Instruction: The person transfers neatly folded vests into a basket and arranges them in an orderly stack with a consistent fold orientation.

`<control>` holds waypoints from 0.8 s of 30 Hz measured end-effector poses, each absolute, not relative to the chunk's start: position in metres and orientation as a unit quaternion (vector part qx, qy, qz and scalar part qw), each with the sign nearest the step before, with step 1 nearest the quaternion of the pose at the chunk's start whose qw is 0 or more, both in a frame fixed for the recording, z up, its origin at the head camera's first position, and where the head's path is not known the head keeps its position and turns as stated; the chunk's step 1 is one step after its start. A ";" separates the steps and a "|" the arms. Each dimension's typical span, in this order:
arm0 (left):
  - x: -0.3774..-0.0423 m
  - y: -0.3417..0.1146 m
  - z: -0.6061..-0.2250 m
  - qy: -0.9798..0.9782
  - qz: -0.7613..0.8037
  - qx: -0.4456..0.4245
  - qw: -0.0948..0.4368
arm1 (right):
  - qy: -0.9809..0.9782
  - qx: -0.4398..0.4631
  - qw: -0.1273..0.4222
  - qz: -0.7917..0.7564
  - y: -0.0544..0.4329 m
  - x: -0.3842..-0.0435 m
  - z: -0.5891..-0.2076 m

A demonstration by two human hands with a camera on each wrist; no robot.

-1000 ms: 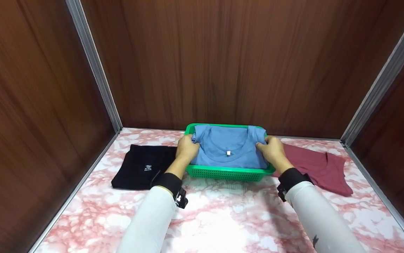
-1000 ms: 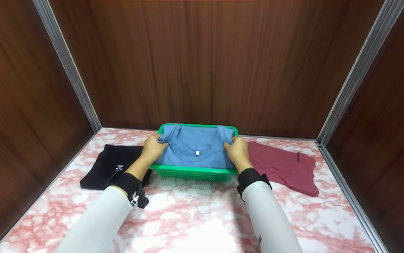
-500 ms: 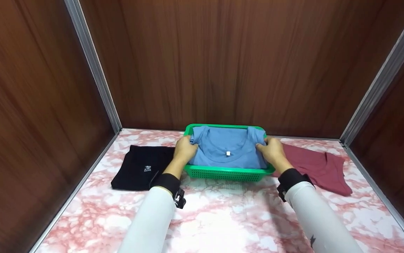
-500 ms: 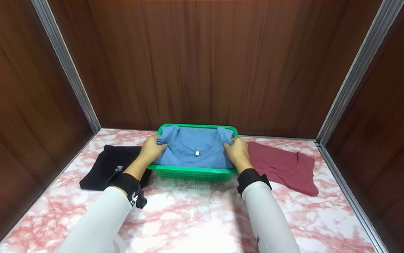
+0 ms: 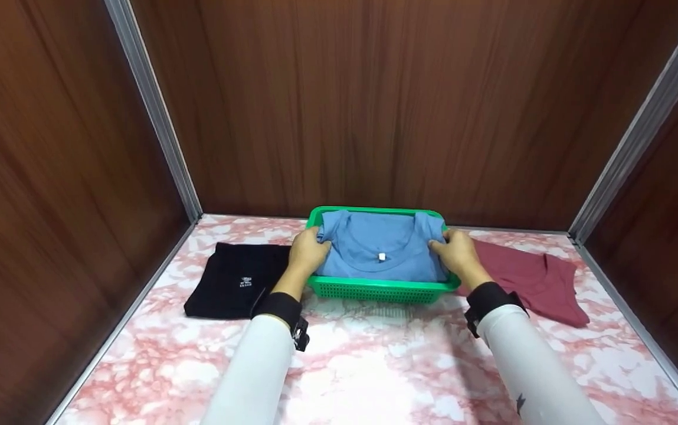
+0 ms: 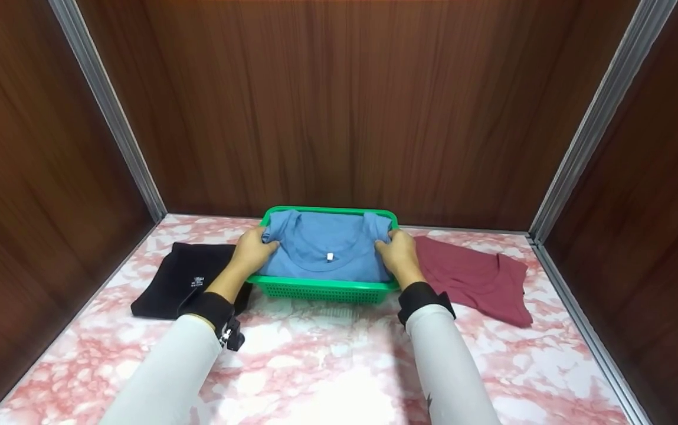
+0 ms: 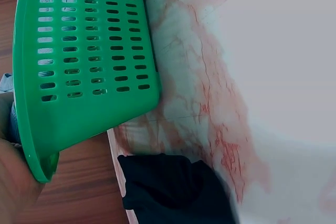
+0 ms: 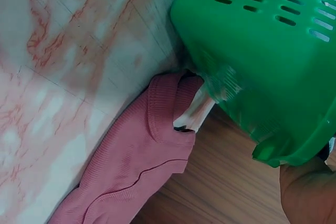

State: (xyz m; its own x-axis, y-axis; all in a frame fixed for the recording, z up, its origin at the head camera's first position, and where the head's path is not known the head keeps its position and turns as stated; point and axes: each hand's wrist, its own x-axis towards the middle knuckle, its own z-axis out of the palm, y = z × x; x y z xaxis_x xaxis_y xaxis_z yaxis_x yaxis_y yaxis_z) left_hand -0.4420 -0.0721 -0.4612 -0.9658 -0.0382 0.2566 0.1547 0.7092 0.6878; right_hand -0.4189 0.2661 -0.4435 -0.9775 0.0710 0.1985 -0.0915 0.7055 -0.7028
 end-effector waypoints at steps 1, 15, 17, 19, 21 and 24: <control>-0.442 -0.072 -0.461 -0.916 -0.379 -0.032 0.130 | -0.917 0.007 0.105 0.386 0.266 -0.419 -0.444; -0.441 -0.067 -0.458 -0.926 -0.350 -0.023 0.137 | -0.924 0.014 0.119 0.364 0.264 -0.421 -0.442; -0.442 -0.067 -0.458 -0.930 -0.343 -0.020 0.134 | -0.926 0.013 0.122 0.357 0.264 -0.421 -0.442; -0.442 -0.066 -0.458 -0.932 -0.338 -0.016 0.130 | -0.927 0.012 0.124 0.352 0.263 -0.422 -0.443; -0.444 -0.065 -0.458 -0.934 -0.333 -0.012 0.129 | -0.929 0.013 0.124 0.349 0.263 -0.423 -0.443; -0.445 -0.063 -0.458 -0.937 -0.326 -0.008 0.129 | -0.930 0.015 0.121 0.346 0.263 -0.423 -0.443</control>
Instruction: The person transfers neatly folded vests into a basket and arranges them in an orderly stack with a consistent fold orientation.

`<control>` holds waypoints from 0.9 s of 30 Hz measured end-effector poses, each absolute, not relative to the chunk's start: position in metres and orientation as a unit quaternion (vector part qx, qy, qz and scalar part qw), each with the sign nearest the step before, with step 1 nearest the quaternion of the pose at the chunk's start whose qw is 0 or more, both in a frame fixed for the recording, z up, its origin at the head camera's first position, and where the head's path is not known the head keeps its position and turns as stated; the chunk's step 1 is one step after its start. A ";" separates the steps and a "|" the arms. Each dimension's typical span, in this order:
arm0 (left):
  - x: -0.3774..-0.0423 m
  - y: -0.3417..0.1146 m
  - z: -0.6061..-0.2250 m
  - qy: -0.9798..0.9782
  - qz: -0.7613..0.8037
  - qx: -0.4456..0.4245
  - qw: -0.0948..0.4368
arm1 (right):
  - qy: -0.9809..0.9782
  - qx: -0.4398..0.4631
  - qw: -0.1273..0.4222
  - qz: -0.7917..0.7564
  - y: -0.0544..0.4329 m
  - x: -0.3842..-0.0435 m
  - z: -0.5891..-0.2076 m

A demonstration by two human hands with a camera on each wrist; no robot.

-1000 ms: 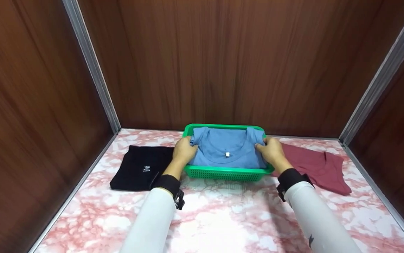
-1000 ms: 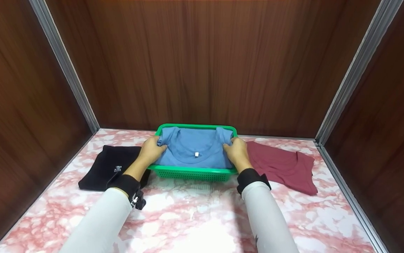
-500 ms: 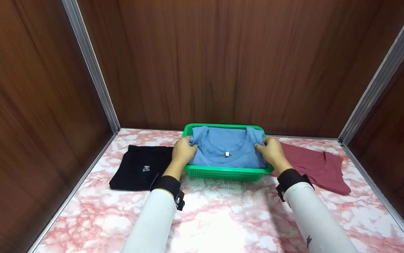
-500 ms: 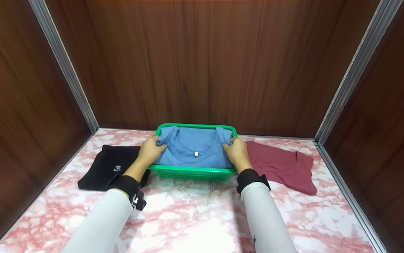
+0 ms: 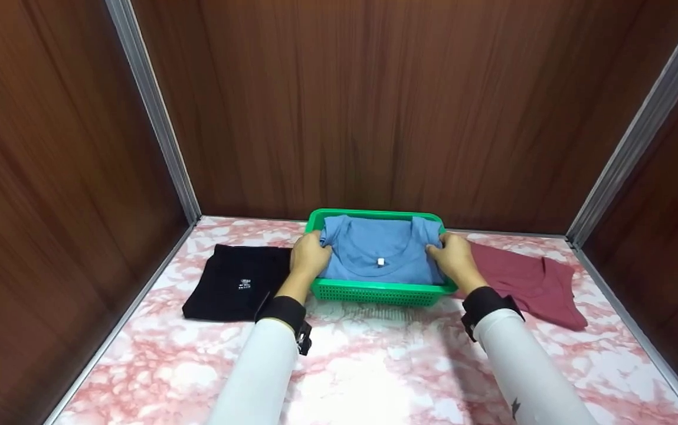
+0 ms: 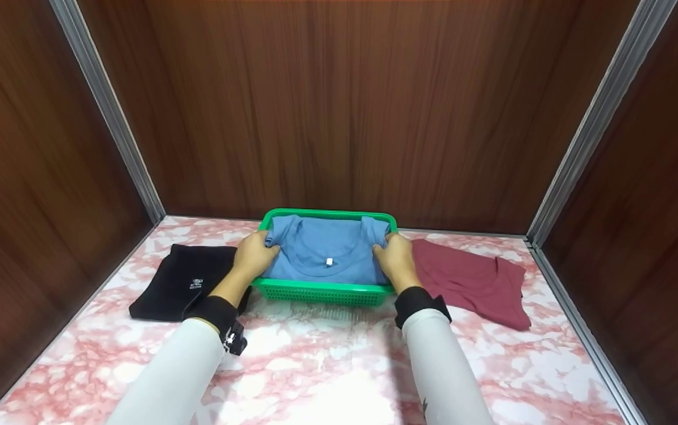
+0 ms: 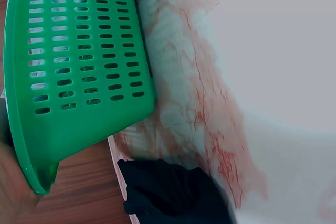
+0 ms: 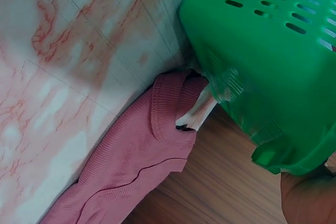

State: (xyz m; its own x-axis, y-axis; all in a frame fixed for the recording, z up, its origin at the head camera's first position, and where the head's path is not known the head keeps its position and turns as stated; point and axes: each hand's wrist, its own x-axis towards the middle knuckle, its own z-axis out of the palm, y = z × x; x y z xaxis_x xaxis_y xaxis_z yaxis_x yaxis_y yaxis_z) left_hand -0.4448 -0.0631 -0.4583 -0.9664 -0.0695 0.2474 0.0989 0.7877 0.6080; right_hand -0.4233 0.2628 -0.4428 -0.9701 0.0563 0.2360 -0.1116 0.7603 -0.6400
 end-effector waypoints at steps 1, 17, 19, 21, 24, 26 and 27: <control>-0.445 -0.063 -0.458 -0.937 -0.323 -0.006 0.130 | -0.931 0.014 0.122 0.344 0.262 -0.423 -0.443; -0.443 -0.056 -0.458 -0.952 -0.276 0.014 0.132 | -0.943 0.017 0.147 0.298 0.253 -0.425 -0.444; -0.443 -0.055 -0.458 -0.953 -0.273 0.013 0.130 | -0.946 0.018 0.143 0.291 0.252 -0.425 -0.446; -0.443 -0.055 -0.458 -0.953 -0.272 0.012 0.131 | -0.949 0.018 0.139 0.282 0.251 -0.425 -0.447; -0.443 -0.054 -0.458 -0.954 -0.269 0.012 0.133 | -0.952 0.016 0.136 0.274 0.249 -0.424 -0.449; -0.443 -0.054 -0.457 -0.954 -0.266 0.015 0.133 | -0.953 0.014 0.134 0.271 0.248 -0.424 -0.449; -0.443 -0.054 -0.457 -0.955 -0.265 0.018 0.132 | -0.953 0.014 0.133 0.271 0.247 -0.424 -0.450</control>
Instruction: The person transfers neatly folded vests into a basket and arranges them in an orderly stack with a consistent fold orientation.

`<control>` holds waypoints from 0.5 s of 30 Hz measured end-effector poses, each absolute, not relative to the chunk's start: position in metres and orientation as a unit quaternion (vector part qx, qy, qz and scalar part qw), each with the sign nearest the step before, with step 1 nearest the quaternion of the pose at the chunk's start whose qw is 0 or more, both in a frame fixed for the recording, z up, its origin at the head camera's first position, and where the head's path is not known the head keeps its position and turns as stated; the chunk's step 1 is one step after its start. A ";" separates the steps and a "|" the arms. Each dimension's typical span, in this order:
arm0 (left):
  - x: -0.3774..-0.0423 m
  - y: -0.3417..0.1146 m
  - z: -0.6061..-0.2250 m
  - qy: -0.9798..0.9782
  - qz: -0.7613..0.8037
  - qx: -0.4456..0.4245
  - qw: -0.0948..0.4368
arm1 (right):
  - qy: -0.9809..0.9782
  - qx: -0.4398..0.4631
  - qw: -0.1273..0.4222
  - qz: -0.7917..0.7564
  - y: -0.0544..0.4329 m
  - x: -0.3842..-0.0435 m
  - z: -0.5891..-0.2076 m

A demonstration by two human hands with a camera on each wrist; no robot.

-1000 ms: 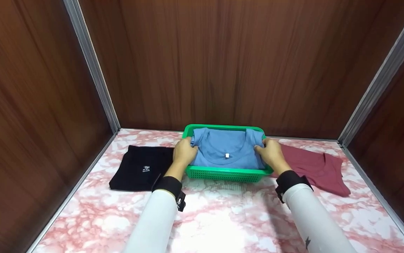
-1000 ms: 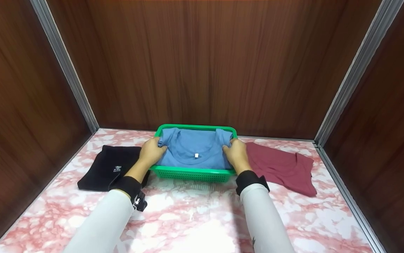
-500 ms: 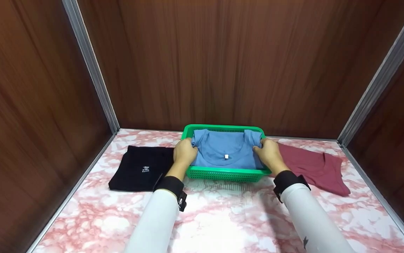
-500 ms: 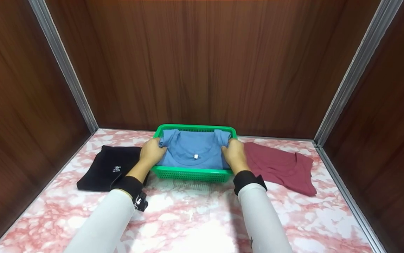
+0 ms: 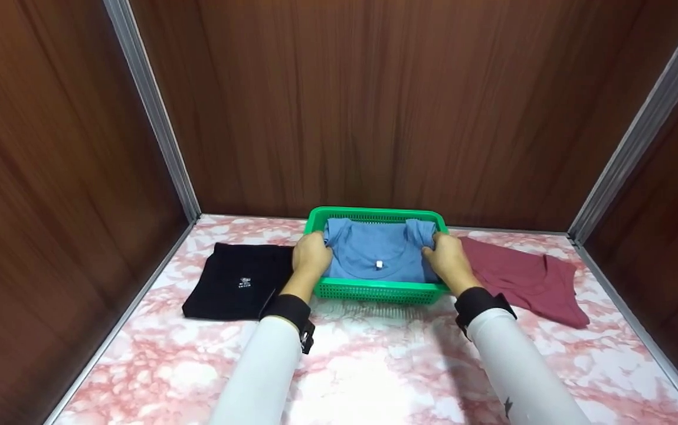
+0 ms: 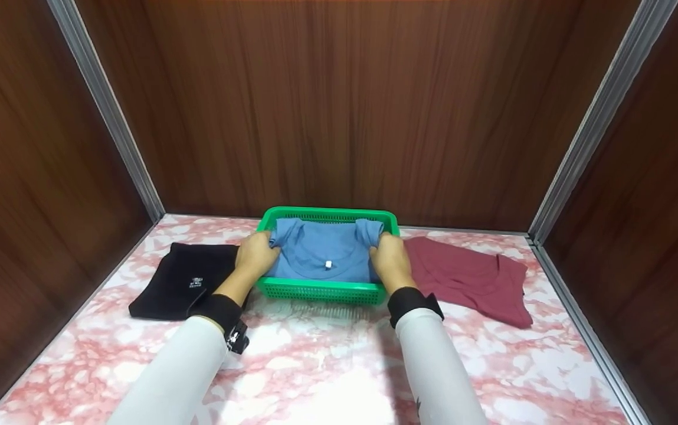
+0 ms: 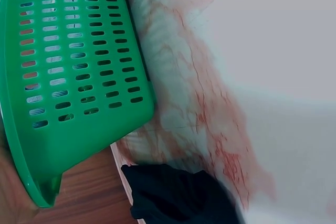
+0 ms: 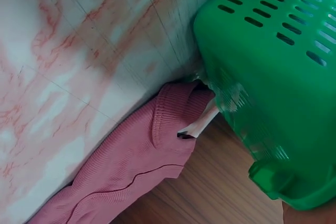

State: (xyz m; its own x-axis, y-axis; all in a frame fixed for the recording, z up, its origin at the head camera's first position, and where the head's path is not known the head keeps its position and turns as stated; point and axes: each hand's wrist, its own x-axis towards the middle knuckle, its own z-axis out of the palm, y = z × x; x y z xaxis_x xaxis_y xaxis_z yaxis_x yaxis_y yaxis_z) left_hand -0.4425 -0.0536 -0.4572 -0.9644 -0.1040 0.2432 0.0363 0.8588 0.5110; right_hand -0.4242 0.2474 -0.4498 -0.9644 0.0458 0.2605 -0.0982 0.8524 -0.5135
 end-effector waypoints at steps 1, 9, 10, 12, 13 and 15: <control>-0.442 -0.053 -0.457 -0.956 -0.263 0.019 0.131 | -0.954 0.014 0.133 0.270 0.247 -0.424 -0.450; -0.444 -0.049 -0.457 -0.968 -0.221 0.022 0.121 | -0.959 0.021 0.132 0.250 0.246 -0.424 -0.452; -0.444 -0.048 -0.457 -0.969 -0.214 0.025 0.117 | -0.959 0.022 0.134 0.247 0.245 -0.425 -0.452; -0.445 -0.047 -0.457 -0.972 -0.204 0.031 0.109 | -0.961 0.024 0.137 0.239 0.244 -0.426 -0.453; -0.445 -0.046 -0.457 -0.973 -0.201 0.033 0.109 | -0.962 0.027 0.138 0.235 0.243 -0.426 -0.453; -0.445 -0.045 -0.457 -0.974 -0.196 0.033 0.112 | -0.964 0.026 0.137 0.228 0.242 -0.426 -0.453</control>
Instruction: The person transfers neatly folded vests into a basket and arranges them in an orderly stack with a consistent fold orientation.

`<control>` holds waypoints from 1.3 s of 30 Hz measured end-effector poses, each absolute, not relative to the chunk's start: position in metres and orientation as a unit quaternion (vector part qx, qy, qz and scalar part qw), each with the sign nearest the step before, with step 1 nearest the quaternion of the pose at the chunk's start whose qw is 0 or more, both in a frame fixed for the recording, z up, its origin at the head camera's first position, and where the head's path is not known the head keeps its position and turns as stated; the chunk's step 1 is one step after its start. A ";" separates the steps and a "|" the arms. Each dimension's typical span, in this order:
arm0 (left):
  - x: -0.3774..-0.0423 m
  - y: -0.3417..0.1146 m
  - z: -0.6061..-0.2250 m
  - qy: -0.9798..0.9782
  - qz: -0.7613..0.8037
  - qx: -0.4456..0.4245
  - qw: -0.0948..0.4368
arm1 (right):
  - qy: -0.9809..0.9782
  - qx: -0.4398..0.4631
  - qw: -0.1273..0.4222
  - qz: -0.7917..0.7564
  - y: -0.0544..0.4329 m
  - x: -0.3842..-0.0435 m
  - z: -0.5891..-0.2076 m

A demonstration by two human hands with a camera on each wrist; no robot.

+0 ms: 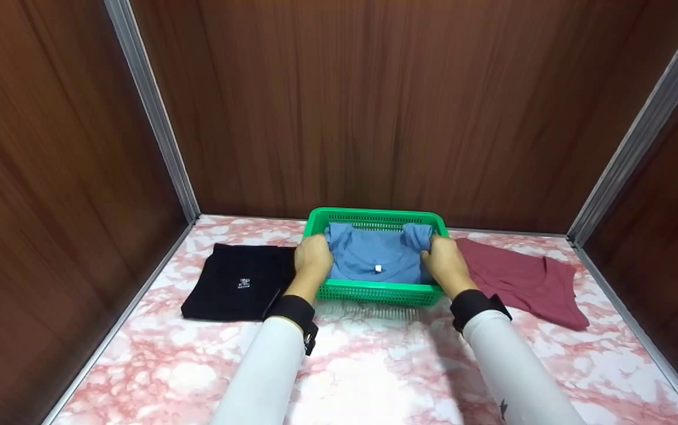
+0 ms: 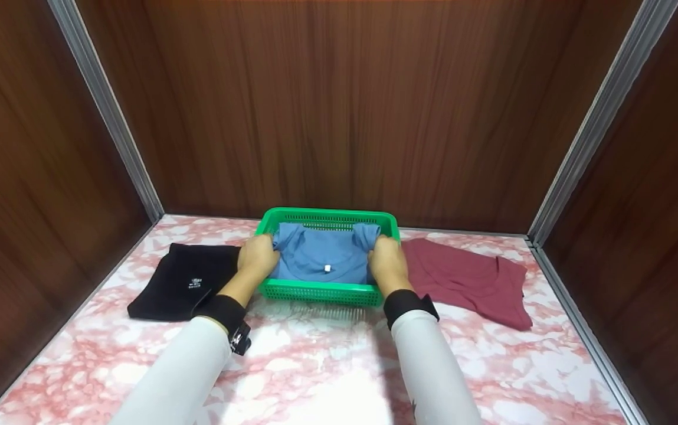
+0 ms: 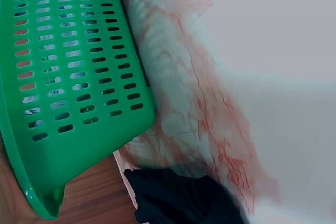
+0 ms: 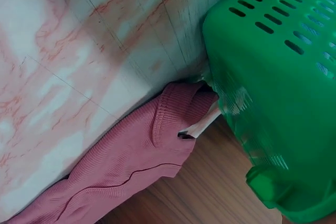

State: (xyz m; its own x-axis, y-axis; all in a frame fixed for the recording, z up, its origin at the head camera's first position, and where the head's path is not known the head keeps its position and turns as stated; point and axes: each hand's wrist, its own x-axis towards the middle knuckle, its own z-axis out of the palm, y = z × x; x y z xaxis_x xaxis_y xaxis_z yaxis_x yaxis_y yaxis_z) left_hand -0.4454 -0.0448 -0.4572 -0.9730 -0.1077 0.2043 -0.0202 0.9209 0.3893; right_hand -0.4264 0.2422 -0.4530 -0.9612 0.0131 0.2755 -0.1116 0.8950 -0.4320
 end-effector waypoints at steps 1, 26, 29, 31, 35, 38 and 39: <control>-0.445 -0.044 -0.458 -0.974 -0.195 0.032 0.114 | -0.965 0.025 0.136 0.224 0.241 -0.426 -0.453; -0.444 -0.041 -0.464 -0.975 -0.171 0.014 0.143 | -0.977 0.027 0.131 0.168 0.234 -0.426 -0.461; -0.444 -0.040 -0.464 -0.975 -0.167 0.017 0.145 | -0.978 0.028 0.129 0.162 0.234 -0.427 -0.461; -0.445 -0.040 -0.464 -0.975 -0.165 0.022 0.147 | -0.978 0.027 0.126 0.165 0.234 -0.427 -0.460; -0.445 -0.040 -0.464 -0.975 -0.159 0.025 0.150 | -0.978 0.027 0.120 0.166 0.233 -0.426 -0.459; -0.445 -0.041 -0.465 -0.975 -0.158 0.025 0.152 | -0.978 0.028 0.119 0.168 0.232 -0.426 -0.459; -0.445 -0.041 -0.466 -0.975 -0.159 0.025 0.152 | -0.978 0.029 0.120 0.169 0.232 -0.426 -0.459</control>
